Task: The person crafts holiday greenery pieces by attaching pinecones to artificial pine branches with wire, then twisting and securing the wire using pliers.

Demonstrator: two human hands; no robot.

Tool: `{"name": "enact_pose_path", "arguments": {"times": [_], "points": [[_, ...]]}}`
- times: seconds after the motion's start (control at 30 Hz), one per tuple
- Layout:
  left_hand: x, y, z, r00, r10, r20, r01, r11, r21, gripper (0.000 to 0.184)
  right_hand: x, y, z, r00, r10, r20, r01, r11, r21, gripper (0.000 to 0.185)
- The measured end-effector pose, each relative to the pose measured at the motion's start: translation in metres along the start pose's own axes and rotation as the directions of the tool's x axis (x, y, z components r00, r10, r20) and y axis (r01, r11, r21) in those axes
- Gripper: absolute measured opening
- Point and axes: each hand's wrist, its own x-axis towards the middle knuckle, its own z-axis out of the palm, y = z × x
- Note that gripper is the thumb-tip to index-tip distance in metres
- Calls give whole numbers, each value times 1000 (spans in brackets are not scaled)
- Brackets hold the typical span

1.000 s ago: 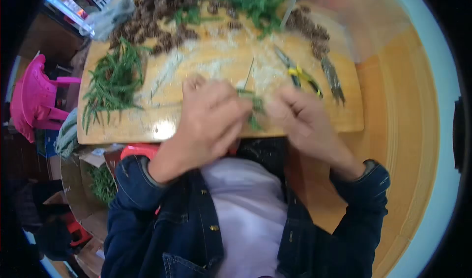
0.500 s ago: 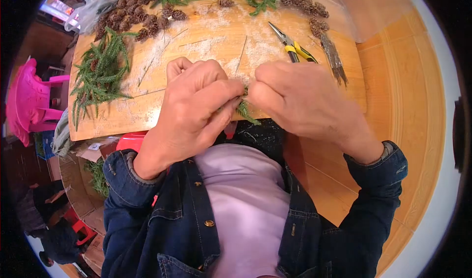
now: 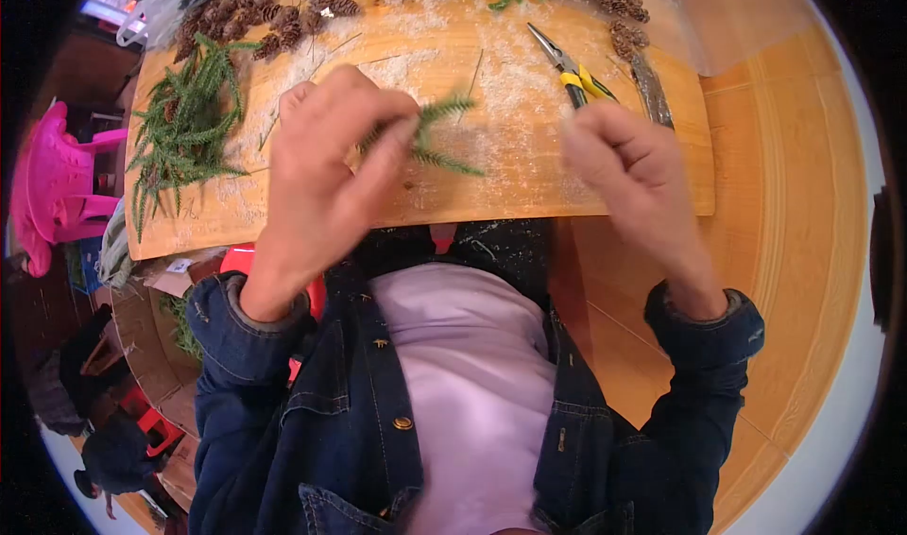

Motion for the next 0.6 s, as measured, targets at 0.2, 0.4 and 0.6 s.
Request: {"name": "enact_pose_path", "arguments": {"times": [0.2, 0.4, 0.6], "points": [[0, 2, -2, 868, -496, 15, 412, 705, -578, 10, 4, 52, -38, 974, -224, 24, 155, 591, -791, 21], [-7, -2, -6, 846, -526, 92, 460, 629, -627, 12, 4, 69, -34, 990, -134, 48, 111, 515, -850, 28], [-11, -2, -3, 841, -525, 125, 477, 613, -631, 13, 6, 61, -39, 999, -44, 5, 30, 574, -819, 27]]}}
